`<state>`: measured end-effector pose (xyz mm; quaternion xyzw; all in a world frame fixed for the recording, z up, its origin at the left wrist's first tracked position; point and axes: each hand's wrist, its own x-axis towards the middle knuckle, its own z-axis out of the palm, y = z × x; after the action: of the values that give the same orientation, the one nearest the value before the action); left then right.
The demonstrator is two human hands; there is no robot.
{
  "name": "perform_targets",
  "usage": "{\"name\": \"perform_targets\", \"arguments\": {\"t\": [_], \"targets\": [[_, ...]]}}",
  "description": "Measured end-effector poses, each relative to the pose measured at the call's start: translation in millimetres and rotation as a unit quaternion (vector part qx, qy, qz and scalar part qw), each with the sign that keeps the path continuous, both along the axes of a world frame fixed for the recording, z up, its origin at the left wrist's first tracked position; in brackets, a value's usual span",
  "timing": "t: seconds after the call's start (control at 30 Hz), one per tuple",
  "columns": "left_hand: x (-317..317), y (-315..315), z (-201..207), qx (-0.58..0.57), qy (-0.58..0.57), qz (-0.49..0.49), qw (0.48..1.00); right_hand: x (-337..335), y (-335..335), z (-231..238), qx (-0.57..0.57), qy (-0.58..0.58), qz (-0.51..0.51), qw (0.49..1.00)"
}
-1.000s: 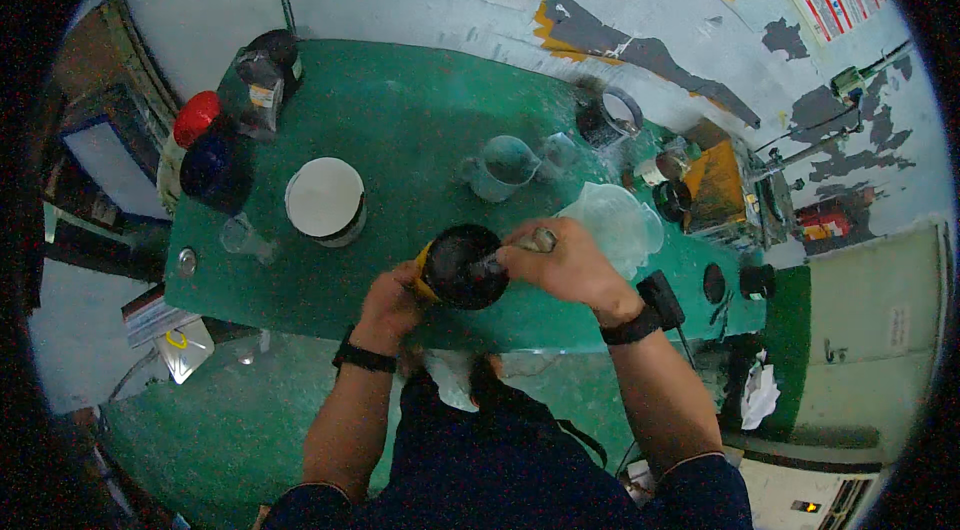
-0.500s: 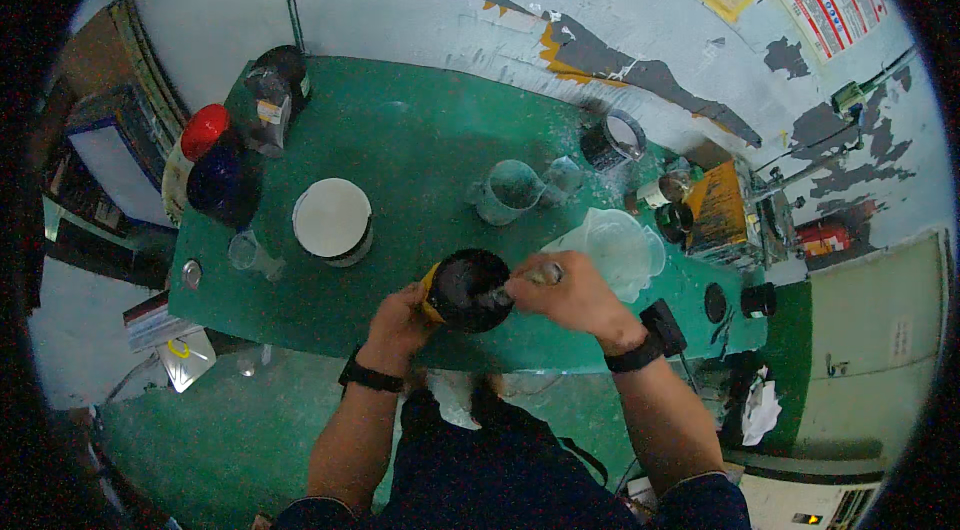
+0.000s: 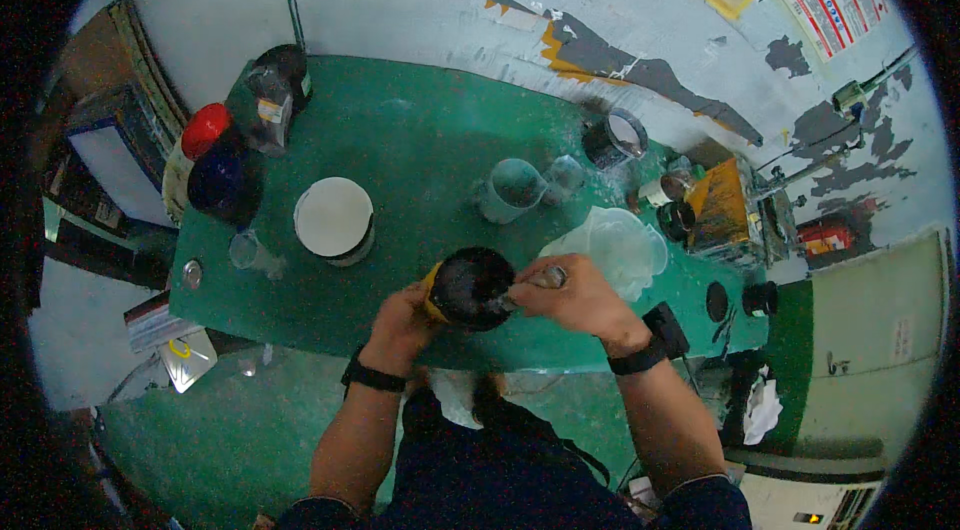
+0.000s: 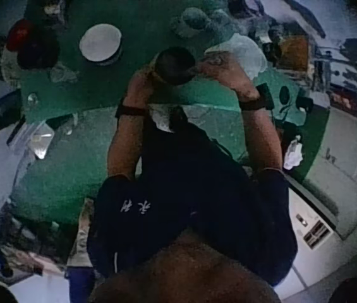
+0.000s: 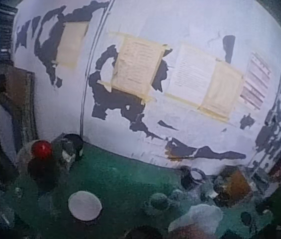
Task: The recorder mixes black paint from a container into a cup with a liquid, using a brush to stir.
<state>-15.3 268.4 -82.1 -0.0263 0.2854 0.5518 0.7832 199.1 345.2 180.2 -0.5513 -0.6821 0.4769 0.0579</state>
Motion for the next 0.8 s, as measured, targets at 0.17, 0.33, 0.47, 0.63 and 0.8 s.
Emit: {"name": "perform_targets", "arguments": {"t": [0.17,0.33,0.47,0.63,0.8], "targets": [[0,0,10,-0.027,-0.006,-0.004,1.000,-4,13,-4,0.115,0.081,0.048,0.989],[-2,0,5,-0.025,-0.022,0.001,0.999,12,9,1,0.172,-0.027,0.125,0.977],[1,2,8,-0.026,-0.022,0.002,0.999,6,-1,1,0.014,-0.023,-0.017,0.999],[1,1,5,-0.026,-0.033,0.002,0.999,-5,9,-14,0.028,0.118,-0.048,0.991],[0,0,17,-0.072,0.009,-0.004,0.997,7,14,-4,0.231,0.017,0.125,0.965]]}}
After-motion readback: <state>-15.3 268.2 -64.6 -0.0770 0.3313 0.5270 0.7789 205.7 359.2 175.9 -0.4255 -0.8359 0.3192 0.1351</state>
